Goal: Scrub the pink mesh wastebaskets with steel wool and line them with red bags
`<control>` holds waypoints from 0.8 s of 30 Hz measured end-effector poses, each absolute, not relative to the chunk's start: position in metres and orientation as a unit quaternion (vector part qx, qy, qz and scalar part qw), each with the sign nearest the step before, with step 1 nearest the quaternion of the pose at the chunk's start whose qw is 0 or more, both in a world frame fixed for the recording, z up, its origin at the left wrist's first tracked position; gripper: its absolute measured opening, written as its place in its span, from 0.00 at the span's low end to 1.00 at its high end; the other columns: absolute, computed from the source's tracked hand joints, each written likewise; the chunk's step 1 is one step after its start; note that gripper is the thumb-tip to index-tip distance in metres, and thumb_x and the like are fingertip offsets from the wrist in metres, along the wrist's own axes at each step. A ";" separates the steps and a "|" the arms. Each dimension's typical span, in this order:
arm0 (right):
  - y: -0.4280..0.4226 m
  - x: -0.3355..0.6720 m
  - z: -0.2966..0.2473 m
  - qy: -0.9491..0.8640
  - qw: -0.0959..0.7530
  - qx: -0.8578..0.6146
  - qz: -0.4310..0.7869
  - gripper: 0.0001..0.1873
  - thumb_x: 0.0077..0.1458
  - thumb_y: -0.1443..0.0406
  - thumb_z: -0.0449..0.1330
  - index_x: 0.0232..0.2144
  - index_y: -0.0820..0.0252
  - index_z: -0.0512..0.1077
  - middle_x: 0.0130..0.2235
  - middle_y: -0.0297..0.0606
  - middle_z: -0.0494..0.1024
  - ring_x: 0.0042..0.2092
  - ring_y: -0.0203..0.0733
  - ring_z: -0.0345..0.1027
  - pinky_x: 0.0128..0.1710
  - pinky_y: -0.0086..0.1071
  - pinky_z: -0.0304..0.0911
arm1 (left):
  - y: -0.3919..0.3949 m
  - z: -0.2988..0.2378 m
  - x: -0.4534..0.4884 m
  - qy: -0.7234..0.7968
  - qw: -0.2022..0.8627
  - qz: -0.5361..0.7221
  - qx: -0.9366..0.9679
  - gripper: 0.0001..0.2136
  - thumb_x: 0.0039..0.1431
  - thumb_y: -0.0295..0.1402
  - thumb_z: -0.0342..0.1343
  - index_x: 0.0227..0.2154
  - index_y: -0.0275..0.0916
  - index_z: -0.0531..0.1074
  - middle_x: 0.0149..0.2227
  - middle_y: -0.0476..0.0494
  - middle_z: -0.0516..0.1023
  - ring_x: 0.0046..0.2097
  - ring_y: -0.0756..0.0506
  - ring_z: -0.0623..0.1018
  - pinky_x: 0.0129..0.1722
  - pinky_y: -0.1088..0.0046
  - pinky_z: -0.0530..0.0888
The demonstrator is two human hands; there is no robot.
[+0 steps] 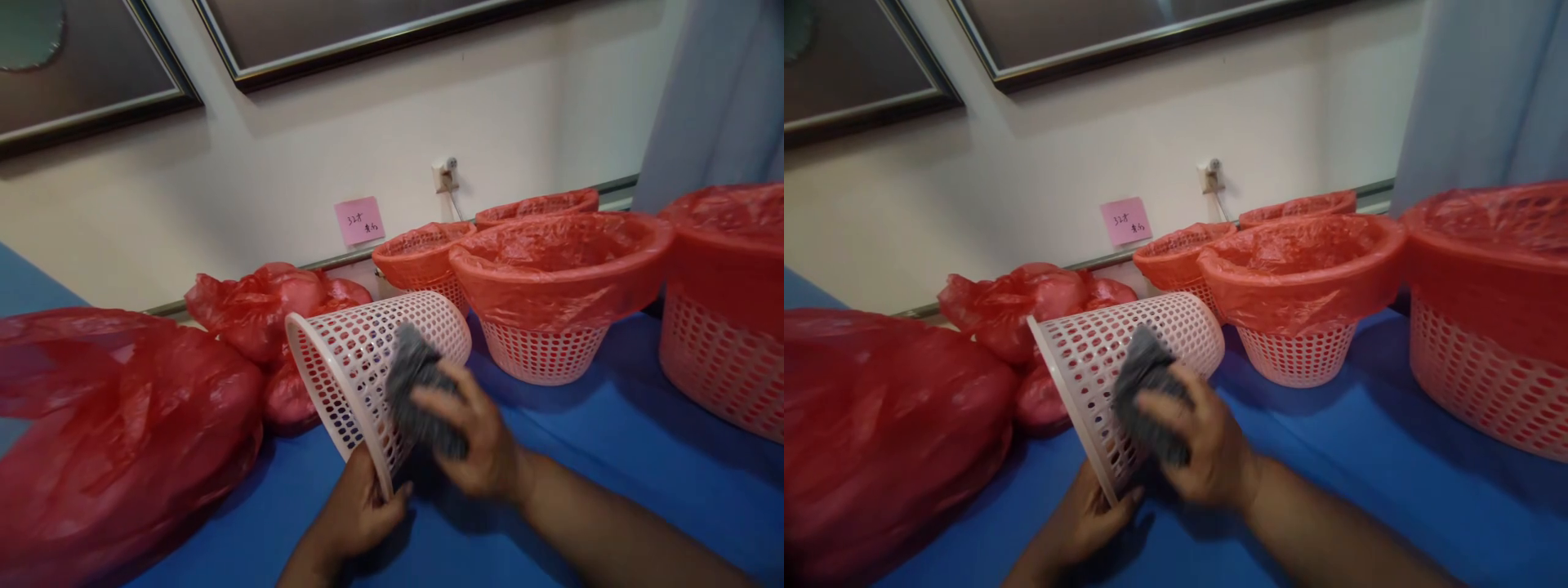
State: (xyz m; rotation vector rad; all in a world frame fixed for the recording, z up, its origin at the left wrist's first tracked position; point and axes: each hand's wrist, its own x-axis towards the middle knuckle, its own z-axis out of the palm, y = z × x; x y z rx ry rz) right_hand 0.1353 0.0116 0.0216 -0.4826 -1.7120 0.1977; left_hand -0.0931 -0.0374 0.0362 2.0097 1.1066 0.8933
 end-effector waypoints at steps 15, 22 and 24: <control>0.044 0.147 0.015 -0.614 0.662 -0.403 0.147 0.30 0.59 0.64 0.59 0.63 0.52 0.68 0.61 0.47 0.71 0.63 0.55 0.68 0.64 0.54 0.66 | -0.027 0.045 -0.090 0.437 0.337 0.282 0.785 0.37 0.52 0.24 0.62 0.68 0.42 0.68 0.67 0.36 0.73 0.70 0.30 0.67 0.74 0.43 0.52; -0.010 0.129 0.032 -0.793 0.602 -0.051 0.077 0.30 0.59 0.62 0.60 0.64 0.53 0.67 0.63 0.47 0.63 0.56 0.48 0.71 0.53 0.41 0.75 | -0.036 0.065 -0.084 0.438 0.382 0.233 0.780 0.21 0.58 0.33 0.65 0.55 0.51 0.81 0.56 0.48 0.84 0.56 0.36 0.82 0.58 0.67 0.78; -0.007 0.126 0.029 -0.807 0.585 -0.040 0.072 0.28 0.59 0.60 0.60 0.62 0.53 0.68 0.61 0.47 0.66 0.53 0.48 0.72 0.50 0.41 0.76 | -0.042 0.061 -0.093 0.422 0.420 0.305 0.743 0.27 0.54 0.38 0.70 0.58 0.50 0.78 0.57 0.47 0.83 0.57 0.33 0.81 0.59 0.64 0.78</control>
